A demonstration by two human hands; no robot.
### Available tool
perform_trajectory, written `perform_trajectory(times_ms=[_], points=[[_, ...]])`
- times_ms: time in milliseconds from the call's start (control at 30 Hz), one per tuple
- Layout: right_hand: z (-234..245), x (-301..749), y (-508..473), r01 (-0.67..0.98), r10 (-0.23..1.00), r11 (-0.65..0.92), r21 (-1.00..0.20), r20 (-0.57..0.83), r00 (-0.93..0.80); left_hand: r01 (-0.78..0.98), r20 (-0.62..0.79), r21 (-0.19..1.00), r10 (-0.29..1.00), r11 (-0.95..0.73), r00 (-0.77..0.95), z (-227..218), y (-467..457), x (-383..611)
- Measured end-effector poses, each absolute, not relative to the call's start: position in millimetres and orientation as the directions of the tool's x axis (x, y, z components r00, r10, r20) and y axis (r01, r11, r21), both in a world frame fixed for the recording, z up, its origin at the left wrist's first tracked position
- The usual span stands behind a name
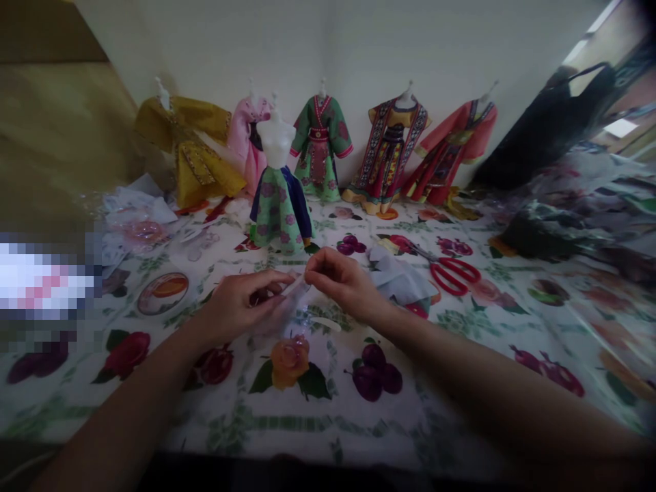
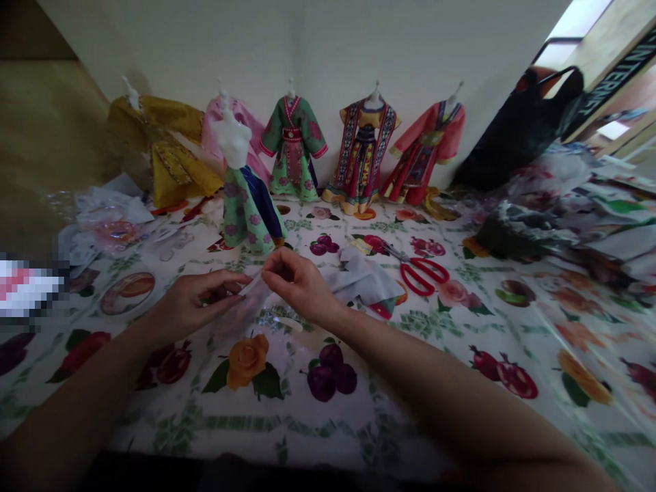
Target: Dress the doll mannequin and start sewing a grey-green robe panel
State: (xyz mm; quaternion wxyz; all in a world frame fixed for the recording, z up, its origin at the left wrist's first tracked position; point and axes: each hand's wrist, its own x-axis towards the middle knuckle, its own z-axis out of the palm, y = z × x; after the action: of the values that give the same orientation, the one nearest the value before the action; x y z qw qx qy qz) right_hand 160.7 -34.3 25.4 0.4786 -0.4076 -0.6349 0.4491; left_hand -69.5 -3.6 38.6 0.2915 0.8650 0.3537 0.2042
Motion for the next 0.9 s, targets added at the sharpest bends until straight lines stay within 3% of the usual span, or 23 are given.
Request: perform_trajectory(times_ms=[267, 400, 533, 667, 900], points=[[63.2, 196.4, -21.0, 0.332, 0.889, 0.456, -0.826, 0.437, -0.136, 0.418, 0.142, 0.776, 0.777, -0.472, 0.613, 31.9, 1.1, -75.5], [97.1, 249.9, -26.5, 0.559, 0.873, 0.417, -0.717, 0.487, -0.028, 0.382, 0.129, 0.827, 0.800, -0.413, 0.586, 29.4, 3.5, -77.5], [83.5, 316.3, -44.8, 0.879, 0.952, 0.184, -0.441, 0.302, -0.047, 0.353, 0.094, 0.867, 0.810, -0.353, 0.580, 31.3, 2.0, -75.8], [36.8, 363.8, -62.8, 0.982, 0.995, -0.076, -0.174, 0.048, 0.086, 0.333, 0.083, 0.889, 0.825, -0.315, 0.559, 32.4, -0.3, -74.9], [7.2, 378.6, -68.3, 0.984, 0.991, -0.125, -0.125, 0.036, 0.130, 0.331, 0.068, 0.899, 0.840, -0.285, 0.539, 32.5, 0.5, -71.9]])
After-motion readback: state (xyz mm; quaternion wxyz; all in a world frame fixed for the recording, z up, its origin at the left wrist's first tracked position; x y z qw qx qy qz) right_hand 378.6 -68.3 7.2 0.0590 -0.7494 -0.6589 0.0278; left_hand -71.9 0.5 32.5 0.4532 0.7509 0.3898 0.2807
